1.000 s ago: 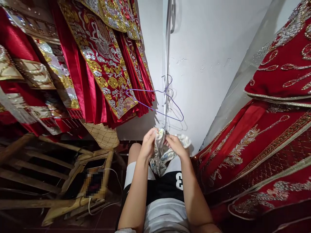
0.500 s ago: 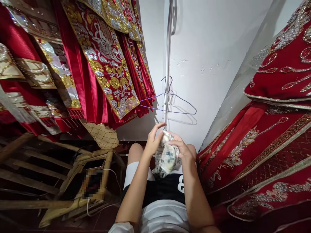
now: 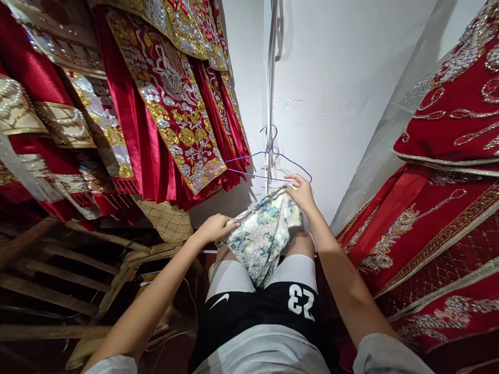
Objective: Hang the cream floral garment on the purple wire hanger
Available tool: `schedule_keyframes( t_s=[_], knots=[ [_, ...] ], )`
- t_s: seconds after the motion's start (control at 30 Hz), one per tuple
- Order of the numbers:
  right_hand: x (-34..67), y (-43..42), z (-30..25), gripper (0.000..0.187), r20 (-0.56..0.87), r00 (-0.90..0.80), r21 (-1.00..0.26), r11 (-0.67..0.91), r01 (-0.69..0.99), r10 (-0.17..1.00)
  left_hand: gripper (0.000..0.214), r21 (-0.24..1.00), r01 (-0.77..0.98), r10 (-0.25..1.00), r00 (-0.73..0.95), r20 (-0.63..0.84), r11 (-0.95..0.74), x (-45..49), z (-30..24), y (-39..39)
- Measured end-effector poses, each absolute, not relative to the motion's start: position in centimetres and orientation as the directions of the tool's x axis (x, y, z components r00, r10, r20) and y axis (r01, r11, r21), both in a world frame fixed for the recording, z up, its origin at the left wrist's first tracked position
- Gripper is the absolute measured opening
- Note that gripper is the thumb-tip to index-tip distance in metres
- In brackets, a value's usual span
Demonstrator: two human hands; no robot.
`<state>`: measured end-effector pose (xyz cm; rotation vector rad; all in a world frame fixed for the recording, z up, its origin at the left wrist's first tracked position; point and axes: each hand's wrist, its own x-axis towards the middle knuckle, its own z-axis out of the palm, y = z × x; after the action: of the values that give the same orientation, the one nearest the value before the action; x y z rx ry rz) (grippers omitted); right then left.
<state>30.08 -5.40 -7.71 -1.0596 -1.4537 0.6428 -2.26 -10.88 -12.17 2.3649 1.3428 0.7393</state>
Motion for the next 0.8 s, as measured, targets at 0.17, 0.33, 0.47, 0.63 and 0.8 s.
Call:
schedule_keyframes(
  t_s=[0.17,0.33,0.47,0.63,0.8],
  knots=[
    [29.4,0.4,-9.1,0.061,0.454,-0.095,-0.738,0.434,0.517,0.886,0.054,0.047,0.884,0.882,0.458,0.108,-0.465,-2.9,-9.2,-10.8],
    [30.5,1.4,-10.7,0.063,0.431,-0.146,-0.72,0.437,0.539,0.89,0.053,-0.111,0.871,0.872,0.486,0.049,-0.479,-2.9,-8.3,-10.6],
    [30.3,1.6,-11.3,0.056,0.434,-0.179,-0.674,0.45,0.585,0.883,0.052,-0.139,0.877,0.885,0.465,0.011,-0.459,-3.0,-8.5,-10.1],
    [29.7,1.3,-11.5,0.037,0.434,-0.207,-0.646,0.462,0.608,0.877,0.045,-0.219,0.904,0.924,0.382,0.027,-0.367,-3.1,-7.8,-9.9],
    [32.2,-1.1,-10.4,0.028,0.465,-0.162,-0.611,0.448,0.653,0.87,0.033,-0.153,0.925,0.912,0.372,0.175,-0.348,-4.0,-5.6,-8.7]
  ],
)
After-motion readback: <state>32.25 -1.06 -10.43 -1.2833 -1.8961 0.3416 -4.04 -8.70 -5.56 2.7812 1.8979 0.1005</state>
